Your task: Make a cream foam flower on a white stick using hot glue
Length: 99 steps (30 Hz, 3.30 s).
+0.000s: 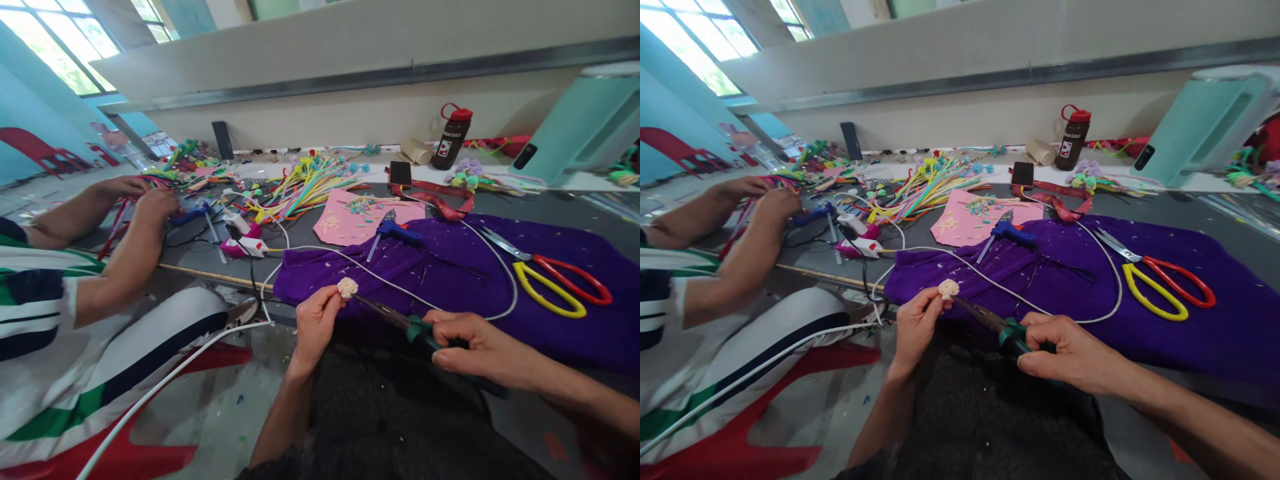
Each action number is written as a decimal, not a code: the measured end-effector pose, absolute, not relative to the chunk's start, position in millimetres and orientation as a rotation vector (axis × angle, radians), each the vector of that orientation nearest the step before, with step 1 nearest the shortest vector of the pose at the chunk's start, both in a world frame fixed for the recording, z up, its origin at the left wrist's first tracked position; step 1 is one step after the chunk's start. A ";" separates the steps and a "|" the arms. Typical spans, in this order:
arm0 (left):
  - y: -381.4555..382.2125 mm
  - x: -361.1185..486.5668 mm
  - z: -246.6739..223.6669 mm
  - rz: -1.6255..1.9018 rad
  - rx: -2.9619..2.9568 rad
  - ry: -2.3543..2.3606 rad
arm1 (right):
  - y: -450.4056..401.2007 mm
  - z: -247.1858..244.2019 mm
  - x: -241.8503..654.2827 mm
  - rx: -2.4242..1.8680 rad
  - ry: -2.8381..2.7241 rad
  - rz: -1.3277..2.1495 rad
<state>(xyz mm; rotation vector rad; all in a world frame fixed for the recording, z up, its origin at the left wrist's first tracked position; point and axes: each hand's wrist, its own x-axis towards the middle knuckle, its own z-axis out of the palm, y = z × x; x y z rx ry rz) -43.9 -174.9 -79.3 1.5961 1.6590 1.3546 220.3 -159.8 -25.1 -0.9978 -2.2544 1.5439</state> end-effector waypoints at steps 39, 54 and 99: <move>-178.0 -41.9 -71.6 1.187 1.331 1.345 | -167.4 -13.2 226.1 -0.997 -2.350 1.347; -175.6 -38.5 -75.9 1.239 1.146 1.258 | -170.5 -18.8 224.4 -0.978 -2.321 1.369; -176.7 -38.7 -77.9 1.306 1.153 1.299 | -171.2 -24.0 225.7 -0.998 -2.311 1.317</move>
